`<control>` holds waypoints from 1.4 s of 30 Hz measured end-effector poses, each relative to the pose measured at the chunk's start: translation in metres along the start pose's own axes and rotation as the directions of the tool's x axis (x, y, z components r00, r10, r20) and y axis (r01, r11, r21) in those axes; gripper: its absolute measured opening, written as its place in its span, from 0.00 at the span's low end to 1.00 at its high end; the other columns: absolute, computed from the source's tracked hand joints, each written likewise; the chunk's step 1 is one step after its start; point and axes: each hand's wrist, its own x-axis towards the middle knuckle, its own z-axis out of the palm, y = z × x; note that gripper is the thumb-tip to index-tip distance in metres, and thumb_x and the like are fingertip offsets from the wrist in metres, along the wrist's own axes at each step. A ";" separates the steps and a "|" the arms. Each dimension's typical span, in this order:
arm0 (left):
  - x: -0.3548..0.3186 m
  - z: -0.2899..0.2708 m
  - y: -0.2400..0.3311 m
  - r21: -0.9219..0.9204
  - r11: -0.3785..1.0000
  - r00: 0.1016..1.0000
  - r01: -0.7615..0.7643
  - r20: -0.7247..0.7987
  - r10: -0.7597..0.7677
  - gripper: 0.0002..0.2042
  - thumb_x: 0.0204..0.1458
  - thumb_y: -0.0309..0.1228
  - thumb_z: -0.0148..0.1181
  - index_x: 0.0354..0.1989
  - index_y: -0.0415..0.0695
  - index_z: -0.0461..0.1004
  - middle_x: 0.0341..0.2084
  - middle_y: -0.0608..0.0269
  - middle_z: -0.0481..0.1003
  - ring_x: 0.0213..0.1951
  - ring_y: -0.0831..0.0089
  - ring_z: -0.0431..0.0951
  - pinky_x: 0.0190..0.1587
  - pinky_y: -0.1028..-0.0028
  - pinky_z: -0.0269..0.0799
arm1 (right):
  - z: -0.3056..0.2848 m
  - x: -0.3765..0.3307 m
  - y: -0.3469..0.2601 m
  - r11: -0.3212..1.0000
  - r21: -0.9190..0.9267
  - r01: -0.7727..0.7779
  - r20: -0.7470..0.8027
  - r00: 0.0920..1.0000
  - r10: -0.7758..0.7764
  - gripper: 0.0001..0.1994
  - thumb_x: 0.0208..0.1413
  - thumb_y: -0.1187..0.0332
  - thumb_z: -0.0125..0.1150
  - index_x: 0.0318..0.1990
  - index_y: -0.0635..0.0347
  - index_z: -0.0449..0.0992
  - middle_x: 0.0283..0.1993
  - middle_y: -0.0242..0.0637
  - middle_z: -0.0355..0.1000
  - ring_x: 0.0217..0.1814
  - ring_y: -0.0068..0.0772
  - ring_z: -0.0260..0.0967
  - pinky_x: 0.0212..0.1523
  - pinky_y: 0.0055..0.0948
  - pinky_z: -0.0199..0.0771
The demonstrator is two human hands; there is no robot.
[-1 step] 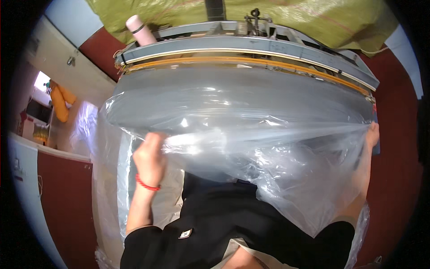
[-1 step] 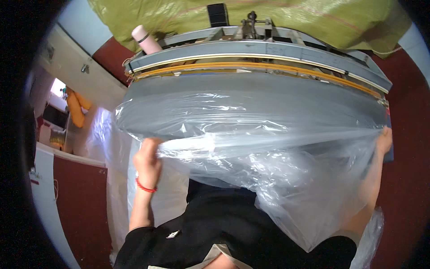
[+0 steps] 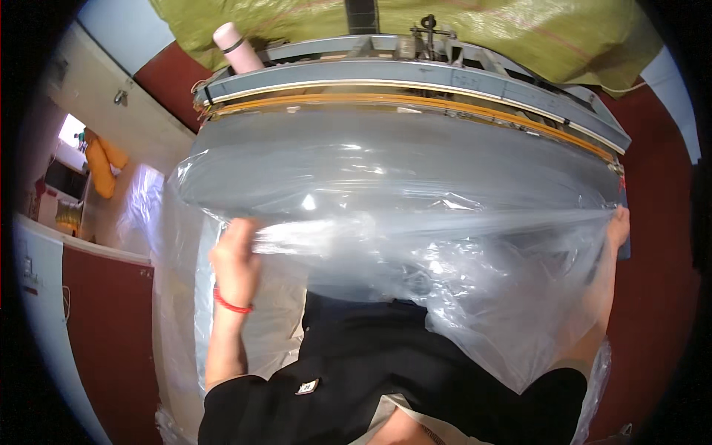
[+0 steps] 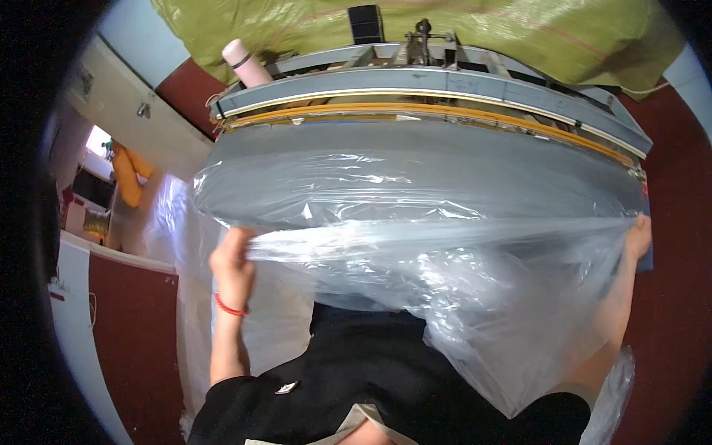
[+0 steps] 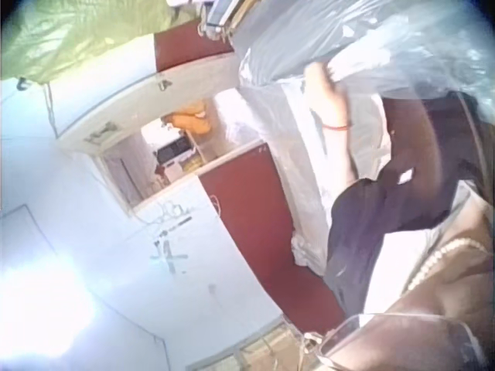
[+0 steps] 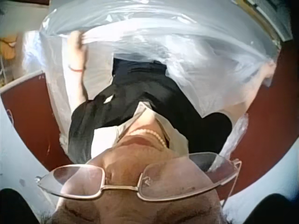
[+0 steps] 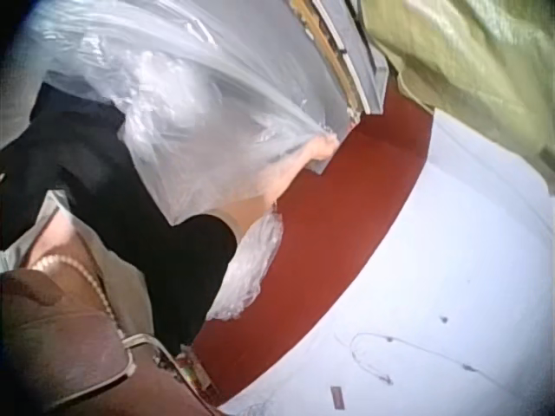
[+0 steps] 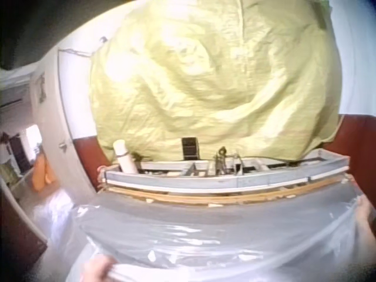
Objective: The recorder is preparing and smoothing out a large sheet of plastic on a workbench or industrial machine.
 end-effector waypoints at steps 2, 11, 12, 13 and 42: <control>0.004 -0.032 -0.050 0.024 0.999 0.996 0.027 -0.090 -0.024 0.13 0.29 0.11 0.43 0.25 0.39 0.68 0.19 0.57 0.70 0.24 0.66 0.72 0.26 0.76 0.65 | 0.001 0.001 -0.004 0.998 -0.006 -0.068 -0.013 0.998 0.068 0.16 0.55 0.53 0.41 0.38 0.54 0.69 0.36 0.45 0.69 0.39 0.49 0.65 0.38 0.40 0.62; 0.107 -0.123 -0.180 0.539 0.825 0.900 0.171 -0.425 0.091 0.10 0.41 0.20 0.49 0.35 0.38 0.68 0.33 0.57 0.71 0.36 0.64 0.70 0.41 0.73 0.65 | 0.009 0.008 -0.012 0.998 -0.026 -0.054 -0.027 0.998 0.053 0.15 0.55 0.54 0.41 0.39 0.53 0.68 0.37 0.44 0.69 0.41 0.50 0.65 0.39 0.40 0.63; 0.124 -0.100 -0.125 0.596 0.793 0.821 -0.126 -0.387 0.421 0.14 0.38 0.17 0.49 0.37 0.39 0.69 0.36 0.54 0.70 0.40 0.60 0.69 0.43 0.69 0.65 | 0.003 0.005 -0.003 0.996 -0.046 -0.077 -0.063 0.995 0.074 0.15 0.55 0.54 0.41 0.40 0.53 0.68 0.37 0.44 0.69 0.40 0.50 0.65 0.38 0.40 0.63; 0.120 -0.076 -0.111 0.488 0.824 0.817 -0.288 -0.323 0.477 0.15 0.37 0.17 0.49 0.37 0.40 0.69 0.37 0.55 0.70 0.42 0.61 0.70 0.44 0.69 0.66 | 0.002 0.003 0.001 0.995 -0.047 -0.083 -0.067 0.995 0.080 0.15 0.55 0.54 0.41 0.40 0.53 0.68 0.37 0.44 0.69 0.40 0.50 0.65 0.38 0.40 0.63; 0.100 0.134 -0.102 -0.071 0.997 1.000 -0.009 -0.028 0.007 0.11 0.40 0.28 0.59 0.34 0.42 0.72 0.22 0.58 0.71 0.29 0.62 0.70 0.31 0.68 0.66 | -0.032 0.035 0.062 0.408 0.840 -0.356 0.292 0.932 0.214 0.17 0.54 0.60 0.49 0.46 0.61 0.66 0.44 0.34 0.66 0.46 0.31 0.63 0.47 0.30 0.62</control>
